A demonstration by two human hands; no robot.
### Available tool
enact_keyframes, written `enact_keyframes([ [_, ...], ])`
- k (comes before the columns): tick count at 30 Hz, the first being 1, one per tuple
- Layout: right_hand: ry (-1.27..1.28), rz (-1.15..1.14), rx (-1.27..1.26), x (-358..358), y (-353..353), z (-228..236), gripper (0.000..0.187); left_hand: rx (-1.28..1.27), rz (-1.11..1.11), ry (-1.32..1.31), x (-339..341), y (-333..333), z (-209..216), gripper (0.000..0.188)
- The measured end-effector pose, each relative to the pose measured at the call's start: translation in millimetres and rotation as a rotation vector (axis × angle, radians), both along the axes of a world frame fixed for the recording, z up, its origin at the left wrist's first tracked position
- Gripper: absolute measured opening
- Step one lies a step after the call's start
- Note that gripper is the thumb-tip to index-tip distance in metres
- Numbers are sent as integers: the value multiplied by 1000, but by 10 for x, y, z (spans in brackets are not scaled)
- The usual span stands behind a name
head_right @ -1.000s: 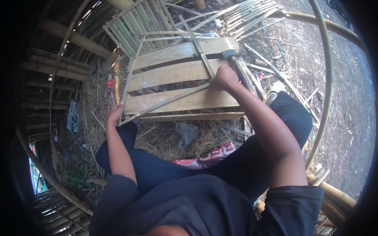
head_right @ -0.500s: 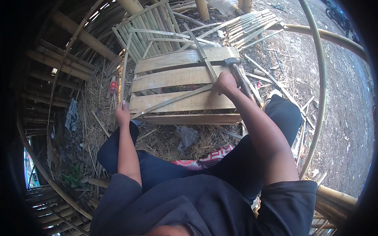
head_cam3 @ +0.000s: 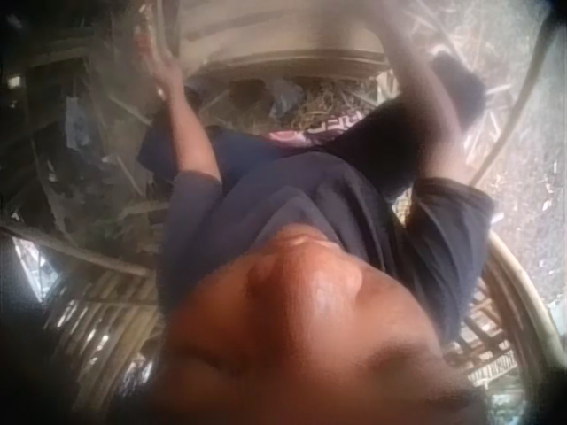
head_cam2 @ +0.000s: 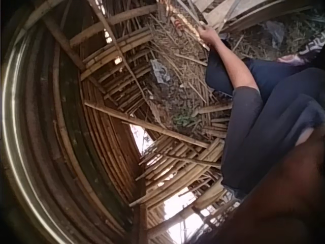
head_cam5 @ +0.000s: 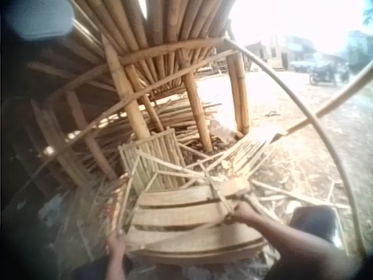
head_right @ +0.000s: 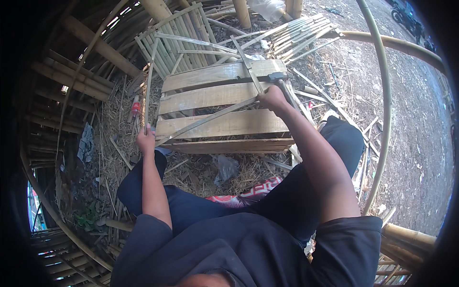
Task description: The person positions a bamboo strip across a wooden crate and secures it by driving nails into the wood using a hammer.
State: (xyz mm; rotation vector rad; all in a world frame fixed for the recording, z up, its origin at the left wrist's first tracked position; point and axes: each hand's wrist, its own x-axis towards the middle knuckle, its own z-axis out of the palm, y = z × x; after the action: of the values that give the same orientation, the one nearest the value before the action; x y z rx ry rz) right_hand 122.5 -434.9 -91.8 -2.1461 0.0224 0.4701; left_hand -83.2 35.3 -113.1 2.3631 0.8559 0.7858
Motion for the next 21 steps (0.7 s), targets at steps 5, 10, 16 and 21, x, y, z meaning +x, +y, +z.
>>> enact_keyframes([
  [5, -84, 10, 50, 29, -75, 49, 33, -125, -20, -17, 54, 0, 11, 46],
  [10, -162, -12, 30, -15, -116, 128, 31, -390, -172, -174, 62, 47, 27, 41],
  [16, -216, -81, 104, -192, -177, 258, 30, -479, -318, -207, 28, 44, 131, 39],
  [21, -302, -208, 191, -545, -202, 399, 33, -444, -433, -219, 12, 65, 232, 37],
])
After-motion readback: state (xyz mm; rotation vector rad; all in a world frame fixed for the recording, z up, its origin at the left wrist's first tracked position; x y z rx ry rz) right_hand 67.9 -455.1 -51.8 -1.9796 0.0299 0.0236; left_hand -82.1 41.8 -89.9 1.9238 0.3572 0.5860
